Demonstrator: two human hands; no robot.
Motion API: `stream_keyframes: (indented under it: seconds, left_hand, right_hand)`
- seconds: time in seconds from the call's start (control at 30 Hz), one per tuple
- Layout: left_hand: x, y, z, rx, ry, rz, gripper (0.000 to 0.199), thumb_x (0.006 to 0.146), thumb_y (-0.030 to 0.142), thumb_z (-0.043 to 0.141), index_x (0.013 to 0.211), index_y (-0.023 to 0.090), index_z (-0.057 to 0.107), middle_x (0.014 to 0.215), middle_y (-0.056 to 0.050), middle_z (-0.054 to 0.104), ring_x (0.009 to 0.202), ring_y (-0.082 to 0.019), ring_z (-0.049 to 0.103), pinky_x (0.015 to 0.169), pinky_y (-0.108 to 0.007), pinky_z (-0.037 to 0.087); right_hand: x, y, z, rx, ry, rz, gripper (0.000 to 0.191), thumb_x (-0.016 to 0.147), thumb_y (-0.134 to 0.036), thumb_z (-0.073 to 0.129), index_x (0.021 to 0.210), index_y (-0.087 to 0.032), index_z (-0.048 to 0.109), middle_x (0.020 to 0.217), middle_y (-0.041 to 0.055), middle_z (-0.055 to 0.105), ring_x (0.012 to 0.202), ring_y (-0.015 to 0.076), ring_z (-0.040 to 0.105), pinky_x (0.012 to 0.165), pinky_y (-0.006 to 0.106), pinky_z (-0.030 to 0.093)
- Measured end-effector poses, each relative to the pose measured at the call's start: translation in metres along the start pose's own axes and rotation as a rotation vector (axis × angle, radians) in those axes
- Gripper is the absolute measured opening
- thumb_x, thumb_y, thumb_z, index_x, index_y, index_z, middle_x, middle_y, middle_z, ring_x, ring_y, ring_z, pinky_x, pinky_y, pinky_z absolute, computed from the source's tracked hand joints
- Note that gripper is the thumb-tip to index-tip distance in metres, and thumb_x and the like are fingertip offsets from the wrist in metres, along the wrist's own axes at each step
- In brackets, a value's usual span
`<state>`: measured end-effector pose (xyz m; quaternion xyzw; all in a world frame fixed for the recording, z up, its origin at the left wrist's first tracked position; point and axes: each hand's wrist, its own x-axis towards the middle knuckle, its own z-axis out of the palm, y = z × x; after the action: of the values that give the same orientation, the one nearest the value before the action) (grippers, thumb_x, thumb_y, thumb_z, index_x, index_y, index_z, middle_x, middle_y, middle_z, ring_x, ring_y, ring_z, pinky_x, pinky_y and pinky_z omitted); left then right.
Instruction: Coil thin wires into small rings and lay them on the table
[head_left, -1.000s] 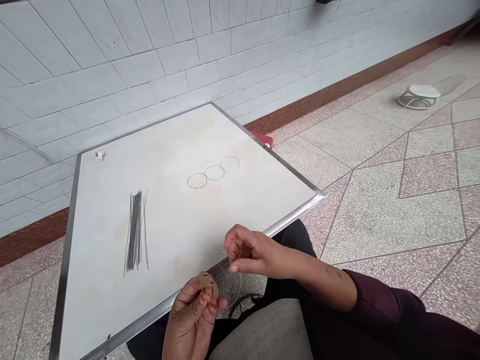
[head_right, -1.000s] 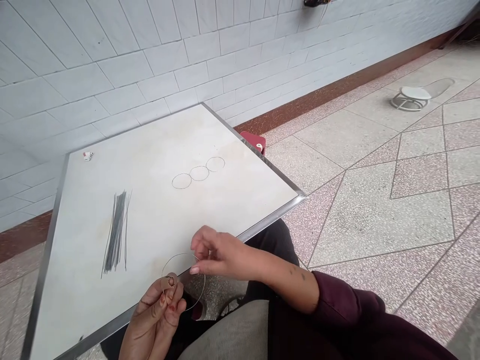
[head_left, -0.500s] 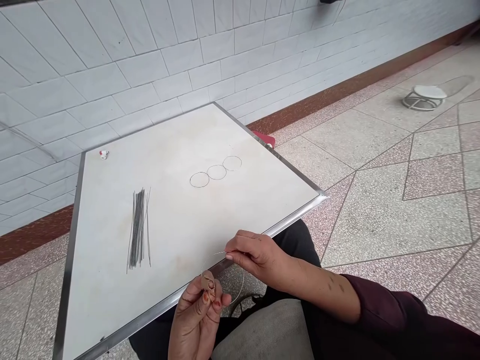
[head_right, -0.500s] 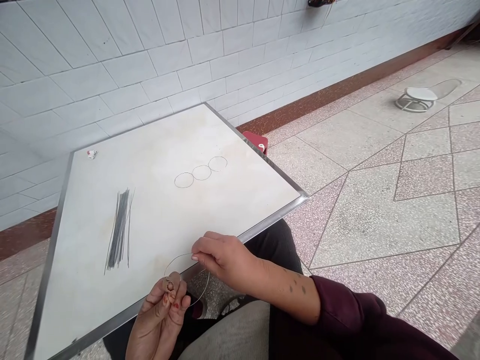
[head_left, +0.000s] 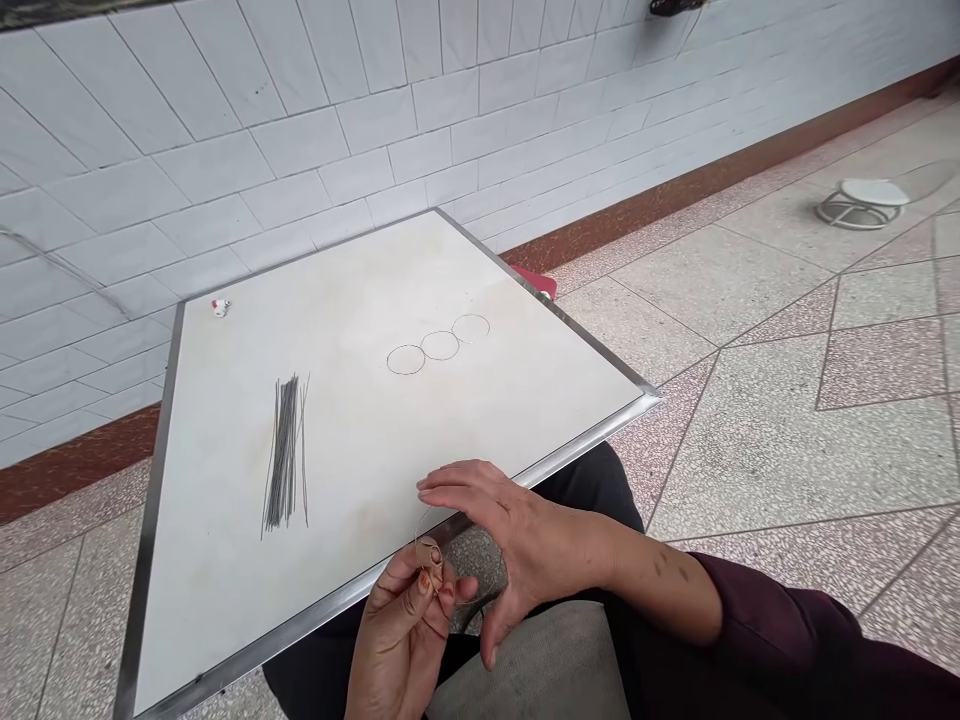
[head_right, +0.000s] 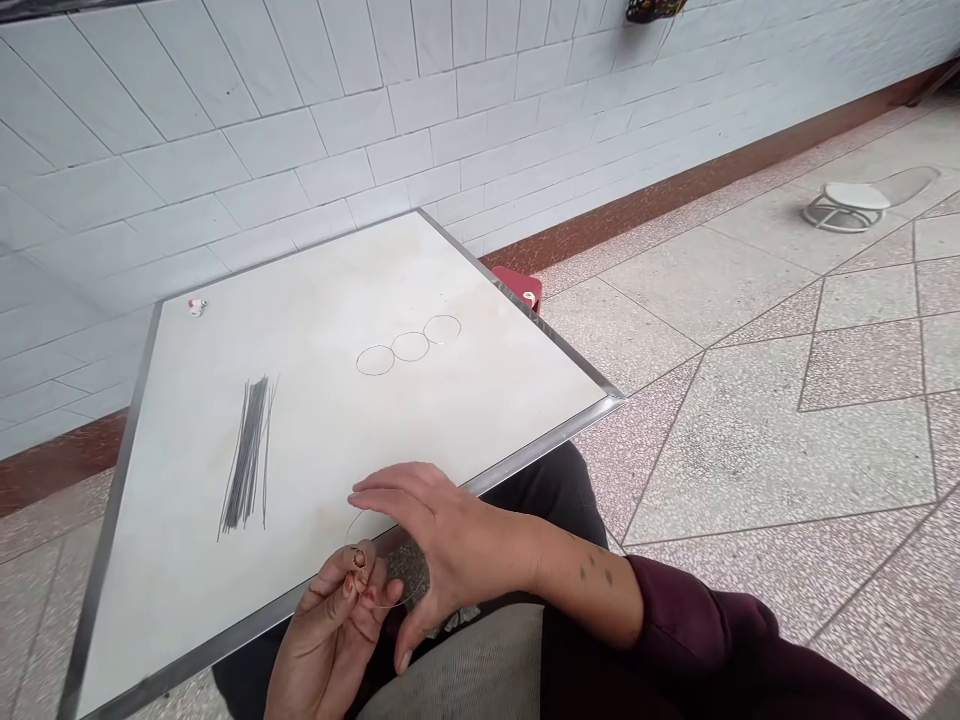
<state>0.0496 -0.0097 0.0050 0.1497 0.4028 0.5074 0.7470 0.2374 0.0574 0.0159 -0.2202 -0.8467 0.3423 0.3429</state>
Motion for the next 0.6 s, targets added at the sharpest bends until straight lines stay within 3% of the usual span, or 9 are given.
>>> stream_keyframes:
  seconds: [0.2,0.37,0.6]
  left_hand:
    - [0.0012,-0.0033,-0.0019,-0.013,-0.020,-0.016,0.011,0.071,0.018,0.080,0.082,0.018,0.076,0.068,0.000,0.060,0.064,-0.012,0.056,0.090,-0.044,0.053]
    - [0.0034,-0.0032,-0.0029,-0.017,-0.006,-0.039,0.014,0.067,0.020,0.083,0.078,0.017,0.076,0.071,0.000,0.060,0.066,-0.012,0.057,0.089,-0.041,0.053]
    - [0.0042,-0.0010,-0.0032,-0.003,0.022,-0.051,0.016,0.064,0.019,0.084,0.077,0.016,0.076,0.064,0.001,0.059,0.059,-0.011,0.056,0.079,-0.034,0.056]
  right_hand:
    - [0.0005,0.0016,0.0001,-0.027,-0.015,-0.004,0.102,0.062,-0.044,0.087,0.144,-0.020,0.032,0.131,0.0143,0.054,0.124,0.0266,0.048,0.108,0.042,0.036]
    - [0.0013,0.0007,-0.0015,0.008,-0.035,0.049,0.096,0.062,-0.038,0.087,0.141,-0.020,0.035,0.128,0.0135,0.057,0.119,0.0261,0.052,0.104,0.042,0.038]
    - [0.0007,0.0068,0.0046,0.018,0.000,0.038,0.092,0.063,-0.044,0.087,0.138,-0.019,0.040,0.125,0.0128,0.059,0.117,0.0250,0.053,0.103,0.040,0.039]
